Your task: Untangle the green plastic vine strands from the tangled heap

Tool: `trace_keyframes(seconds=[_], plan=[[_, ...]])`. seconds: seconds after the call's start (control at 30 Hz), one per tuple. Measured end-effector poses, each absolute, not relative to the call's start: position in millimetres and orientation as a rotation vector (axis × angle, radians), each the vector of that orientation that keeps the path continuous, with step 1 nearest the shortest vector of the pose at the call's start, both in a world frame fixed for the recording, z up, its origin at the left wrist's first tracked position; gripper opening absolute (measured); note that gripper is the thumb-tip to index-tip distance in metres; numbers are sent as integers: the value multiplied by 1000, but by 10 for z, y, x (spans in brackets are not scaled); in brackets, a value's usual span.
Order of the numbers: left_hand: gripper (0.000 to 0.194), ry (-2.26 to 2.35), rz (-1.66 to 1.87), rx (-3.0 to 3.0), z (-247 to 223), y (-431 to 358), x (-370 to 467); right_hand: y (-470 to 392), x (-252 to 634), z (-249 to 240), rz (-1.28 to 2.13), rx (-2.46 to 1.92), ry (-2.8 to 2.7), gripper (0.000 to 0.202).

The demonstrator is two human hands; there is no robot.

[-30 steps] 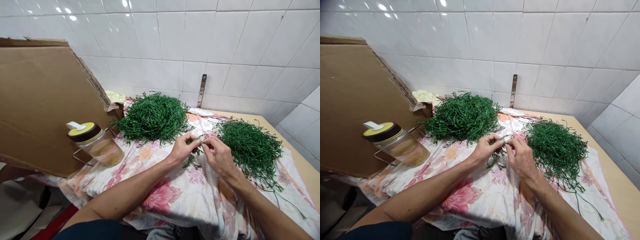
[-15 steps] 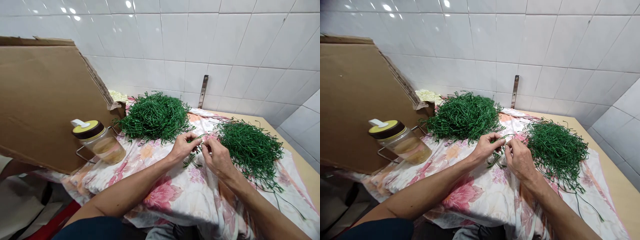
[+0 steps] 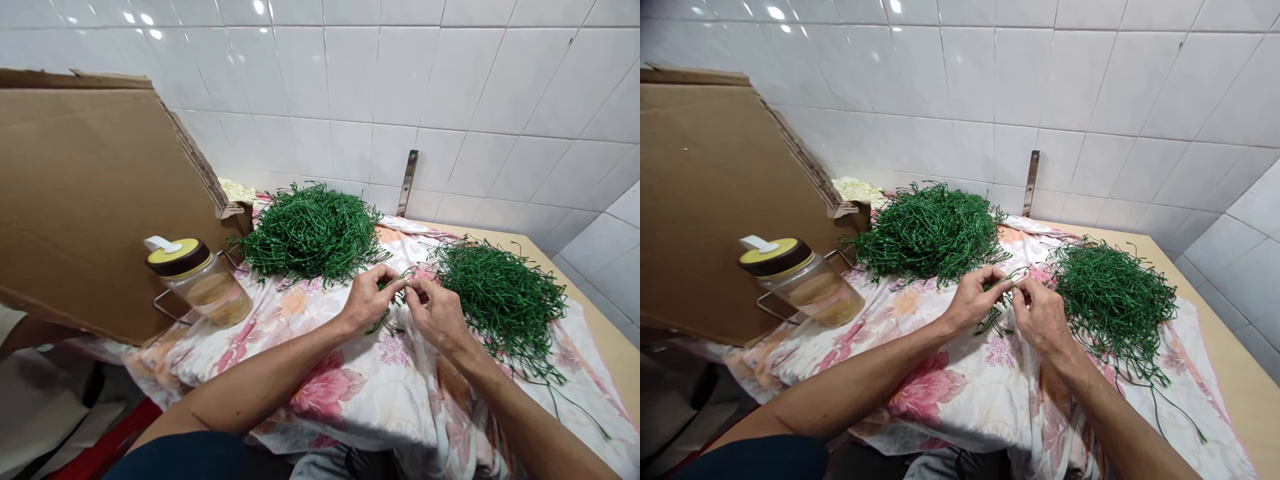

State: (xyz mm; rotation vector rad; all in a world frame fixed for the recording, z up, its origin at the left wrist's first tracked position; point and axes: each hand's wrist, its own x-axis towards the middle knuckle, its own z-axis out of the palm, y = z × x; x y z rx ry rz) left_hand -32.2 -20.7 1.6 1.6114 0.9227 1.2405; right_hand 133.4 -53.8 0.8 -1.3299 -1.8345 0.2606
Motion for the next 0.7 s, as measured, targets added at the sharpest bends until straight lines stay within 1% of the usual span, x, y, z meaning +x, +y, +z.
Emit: trace_keyframes(seconds=[0.13,0.3,0.53,0.7], plan=[[33,951,1243,1710,9,-250,-326,-523,1339,4,275,-1359,-1819,16],[30,958,1255,1775,15,-272,-321,-523,1334,8,223,-1379,-1839,11],[37,908,1186,1382,89,-189,-316,-520,1344,9,269,-1219,-1852,17],[41,881,1127,1287,101,-167,-324,-517,1342,18,296,-1222,-1828,22]])
